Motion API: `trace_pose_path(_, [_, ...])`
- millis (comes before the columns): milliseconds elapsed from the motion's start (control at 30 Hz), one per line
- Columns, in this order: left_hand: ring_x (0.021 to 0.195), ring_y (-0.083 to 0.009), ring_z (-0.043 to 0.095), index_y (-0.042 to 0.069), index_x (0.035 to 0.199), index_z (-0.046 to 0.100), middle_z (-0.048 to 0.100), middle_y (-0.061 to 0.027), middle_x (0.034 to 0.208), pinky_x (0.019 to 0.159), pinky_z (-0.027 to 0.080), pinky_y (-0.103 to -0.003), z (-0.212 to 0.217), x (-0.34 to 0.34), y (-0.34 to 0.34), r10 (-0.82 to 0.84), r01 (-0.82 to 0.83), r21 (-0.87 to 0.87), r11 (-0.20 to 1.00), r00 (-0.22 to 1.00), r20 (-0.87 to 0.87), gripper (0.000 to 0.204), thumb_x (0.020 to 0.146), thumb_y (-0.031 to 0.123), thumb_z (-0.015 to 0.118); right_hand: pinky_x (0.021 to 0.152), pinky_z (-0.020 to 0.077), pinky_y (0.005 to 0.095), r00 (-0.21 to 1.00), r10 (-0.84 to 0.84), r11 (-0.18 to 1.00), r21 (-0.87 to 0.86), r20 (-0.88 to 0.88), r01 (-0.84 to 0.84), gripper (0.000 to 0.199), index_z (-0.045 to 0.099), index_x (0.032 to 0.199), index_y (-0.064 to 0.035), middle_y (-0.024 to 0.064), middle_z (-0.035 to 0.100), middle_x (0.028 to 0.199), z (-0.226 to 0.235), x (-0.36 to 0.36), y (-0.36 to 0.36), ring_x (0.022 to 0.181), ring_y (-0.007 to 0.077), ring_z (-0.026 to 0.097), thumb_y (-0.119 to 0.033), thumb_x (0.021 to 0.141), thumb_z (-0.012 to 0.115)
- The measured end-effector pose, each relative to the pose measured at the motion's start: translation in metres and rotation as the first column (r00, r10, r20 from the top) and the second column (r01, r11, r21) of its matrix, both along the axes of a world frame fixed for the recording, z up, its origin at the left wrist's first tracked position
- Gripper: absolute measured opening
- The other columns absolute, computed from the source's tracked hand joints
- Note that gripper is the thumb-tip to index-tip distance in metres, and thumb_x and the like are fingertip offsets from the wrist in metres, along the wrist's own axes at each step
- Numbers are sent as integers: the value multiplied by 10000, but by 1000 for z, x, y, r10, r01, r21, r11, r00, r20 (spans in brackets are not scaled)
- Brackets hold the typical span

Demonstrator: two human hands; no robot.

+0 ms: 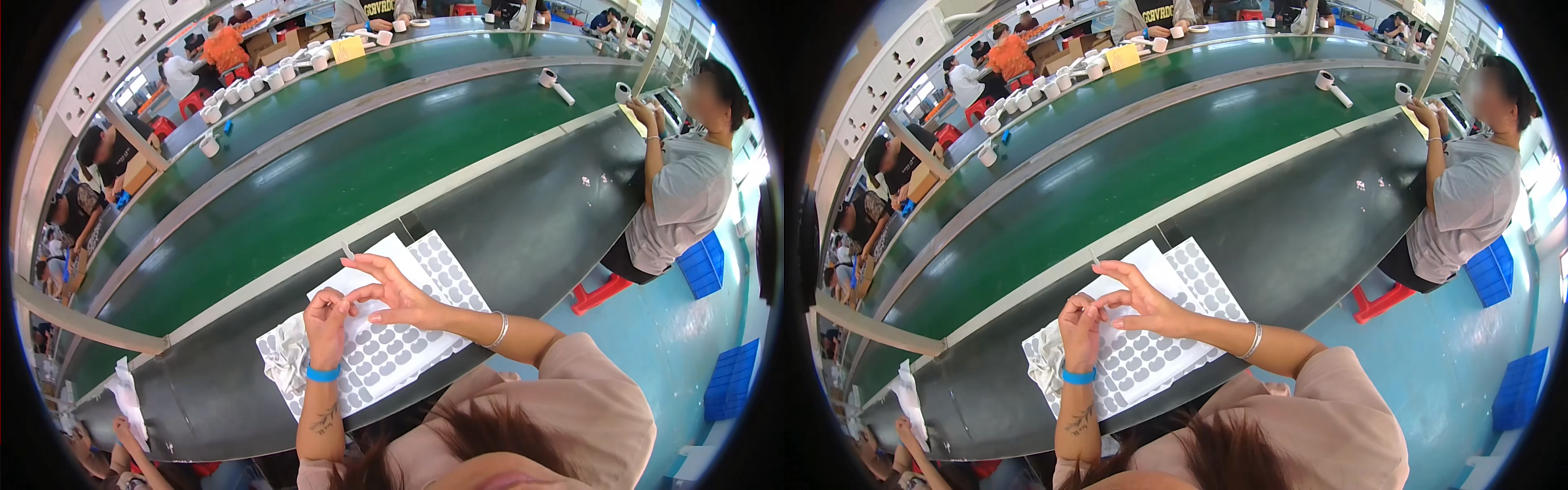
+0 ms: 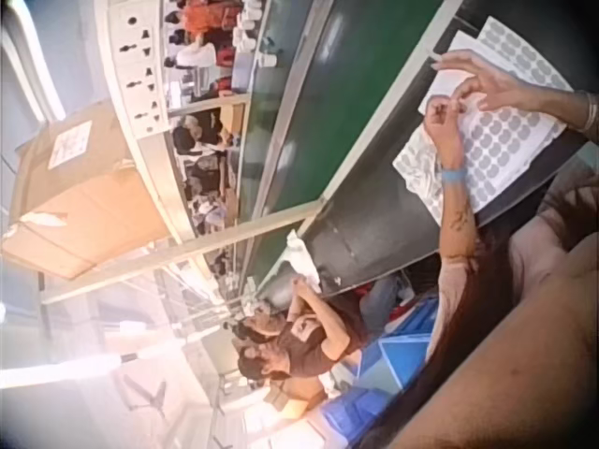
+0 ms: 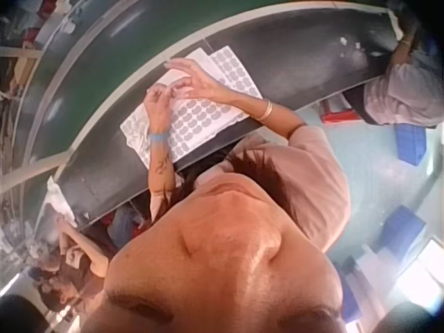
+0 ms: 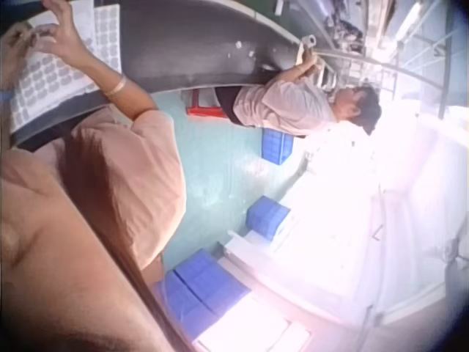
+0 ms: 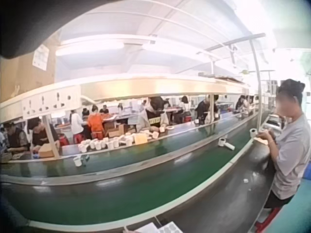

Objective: The person peels an adhesive pad from a sheet by hand, attaches it to the base of a handheld fan, places the fan onto the conveyor belt, and peels more adhesive pads from the sheet.

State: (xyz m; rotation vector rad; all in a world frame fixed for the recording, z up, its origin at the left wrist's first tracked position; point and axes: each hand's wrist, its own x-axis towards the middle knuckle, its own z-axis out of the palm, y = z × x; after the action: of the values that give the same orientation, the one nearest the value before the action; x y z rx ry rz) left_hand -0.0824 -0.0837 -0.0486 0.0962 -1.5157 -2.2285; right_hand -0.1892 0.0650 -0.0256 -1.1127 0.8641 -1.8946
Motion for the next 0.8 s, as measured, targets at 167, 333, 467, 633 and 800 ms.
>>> trace_pose_path(167, [744,-122,556,30,839,526,550,-39,820,709,445,-246,4,0,3,8,-13,80,997,998,62,108,879,77,614,981,408,366,995,-56,998,-7,-79,56,807,136,1448,-96,151,159,1504,-3,0,0,1216,252,462,5,814,625])
trace_pose_path(333, [766,-111,564,-8,1017,552,587,-42,891,711,462,-235,-2,-2,0,42,-50,40,998,984,174,145,905,82,572,997,393,376,989,-95,993,53,-110,101,817,152,1446,-79,130,183,1500,-11,-2,-4,1227,252,448,2,799,644])
trace_pose_path(467, [769,-104,569,1,1018,585,615,-49,920,720,470,-235,-5,-2,-1,44,-43,-9,999,977,210,150,906,101,581,985,398,371,986,-129,986,96,-109,140,795,178,1430,-72,153,209,1489,-7,-2,-4,1176,245,493,47,782,623])
trace_pose_path(633, [757,-106,574,1,1005,592,625,-52,893,716,469,-233,-4,-6,-1,29,-33,10,999,972,234,174,893,132,613,974,413,359,972,-163,970,153,-167,189,738,222,1411,-50,147,238,1473,-9,-5,-4,1161,234,511,65,785,596])
trace_pose_path(800, [743,-103,572,-2,983,600,627,-46,842,699,469,-234,-8,-4,-1,36,-21,-64,998,967,253,175,889,145,621,931,438,335,967,-201,948,217,-156,233,610,325,1364,-31,133,337,1423,-11,-5,-4,1105,219,559,46,816,582])
